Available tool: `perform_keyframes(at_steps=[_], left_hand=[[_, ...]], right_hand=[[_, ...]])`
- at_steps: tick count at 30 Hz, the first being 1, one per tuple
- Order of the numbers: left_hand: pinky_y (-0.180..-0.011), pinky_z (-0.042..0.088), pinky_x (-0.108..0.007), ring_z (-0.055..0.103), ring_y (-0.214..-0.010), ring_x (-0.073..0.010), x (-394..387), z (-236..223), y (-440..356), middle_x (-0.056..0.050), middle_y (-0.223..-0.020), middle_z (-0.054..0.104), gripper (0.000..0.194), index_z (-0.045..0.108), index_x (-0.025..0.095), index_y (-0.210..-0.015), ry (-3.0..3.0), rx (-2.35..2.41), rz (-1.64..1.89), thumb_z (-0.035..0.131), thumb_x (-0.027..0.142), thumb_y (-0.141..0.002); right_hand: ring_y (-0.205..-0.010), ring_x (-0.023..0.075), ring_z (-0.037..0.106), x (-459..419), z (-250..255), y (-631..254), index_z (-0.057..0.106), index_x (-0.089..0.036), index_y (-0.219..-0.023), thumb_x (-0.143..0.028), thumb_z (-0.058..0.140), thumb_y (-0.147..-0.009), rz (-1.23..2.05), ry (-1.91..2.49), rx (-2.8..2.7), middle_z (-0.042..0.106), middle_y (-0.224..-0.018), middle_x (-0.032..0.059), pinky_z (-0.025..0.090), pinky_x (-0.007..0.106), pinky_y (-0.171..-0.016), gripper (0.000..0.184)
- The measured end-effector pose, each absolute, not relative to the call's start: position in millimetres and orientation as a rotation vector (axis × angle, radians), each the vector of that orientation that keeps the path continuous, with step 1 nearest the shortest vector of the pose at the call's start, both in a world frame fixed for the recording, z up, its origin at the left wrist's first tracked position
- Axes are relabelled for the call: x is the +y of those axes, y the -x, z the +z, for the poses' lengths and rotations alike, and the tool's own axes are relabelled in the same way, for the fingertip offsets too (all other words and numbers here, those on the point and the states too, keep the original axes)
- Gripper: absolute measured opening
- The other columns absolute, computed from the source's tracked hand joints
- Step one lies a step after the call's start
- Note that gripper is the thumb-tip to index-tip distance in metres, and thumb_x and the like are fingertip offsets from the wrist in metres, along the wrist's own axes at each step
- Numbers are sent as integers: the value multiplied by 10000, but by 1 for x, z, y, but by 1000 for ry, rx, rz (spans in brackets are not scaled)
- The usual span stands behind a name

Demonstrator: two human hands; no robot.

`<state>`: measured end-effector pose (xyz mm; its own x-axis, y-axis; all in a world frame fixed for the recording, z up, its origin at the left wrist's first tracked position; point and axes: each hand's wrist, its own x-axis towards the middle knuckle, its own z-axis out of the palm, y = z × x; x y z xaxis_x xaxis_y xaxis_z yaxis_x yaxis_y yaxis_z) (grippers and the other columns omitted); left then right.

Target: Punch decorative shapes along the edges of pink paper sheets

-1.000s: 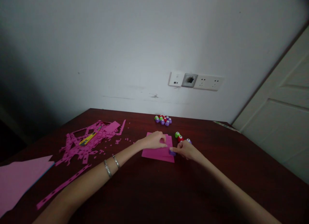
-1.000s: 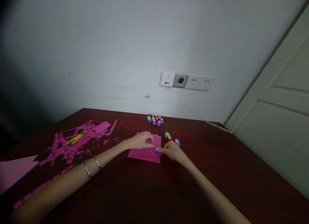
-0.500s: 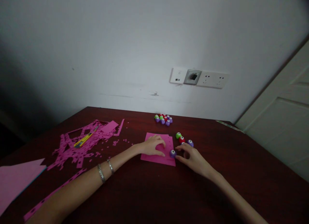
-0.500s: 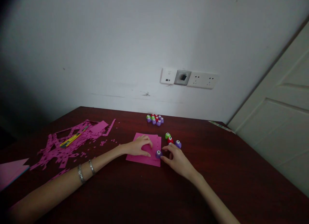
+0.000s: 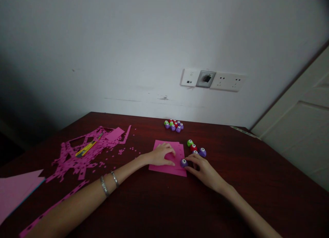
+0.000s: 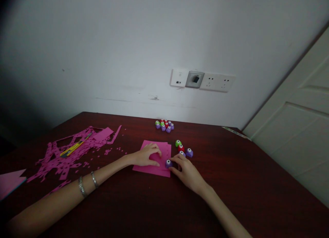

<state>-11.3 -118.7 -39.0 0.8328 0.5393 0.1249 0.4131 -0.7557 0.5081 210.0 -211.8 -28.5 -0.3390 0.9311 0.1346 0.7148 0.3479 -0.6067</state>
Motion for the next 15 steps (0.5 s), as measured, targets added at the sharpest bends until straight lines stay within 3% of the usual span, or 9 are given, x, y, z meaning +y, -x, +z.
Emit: perform_keyframes(at_steps=[3,15], left_hand=[[-864,352,-363,421,-1006,-216,-118,-40,12,-48,-1040,491,411,571,210,-985,-2542,697,367,601,524,-721],[-868,351,-351,434,-995,-208,-119,-39,12,-46,-1021,497,374,578,210,-968,-2545,688,373,604,499,-732]], right_hand=[[-841,170,544,-211,-25,-211,625,-207,-1011,-292,524,-828,635,1416,-2151,590,-991,62,447,303,-770,226],[-670,147,541,-204,-11,-247,662,-182,-907,-314,602,-746,648,1619,-2129,623,-822,39,426,259,-620,216]])
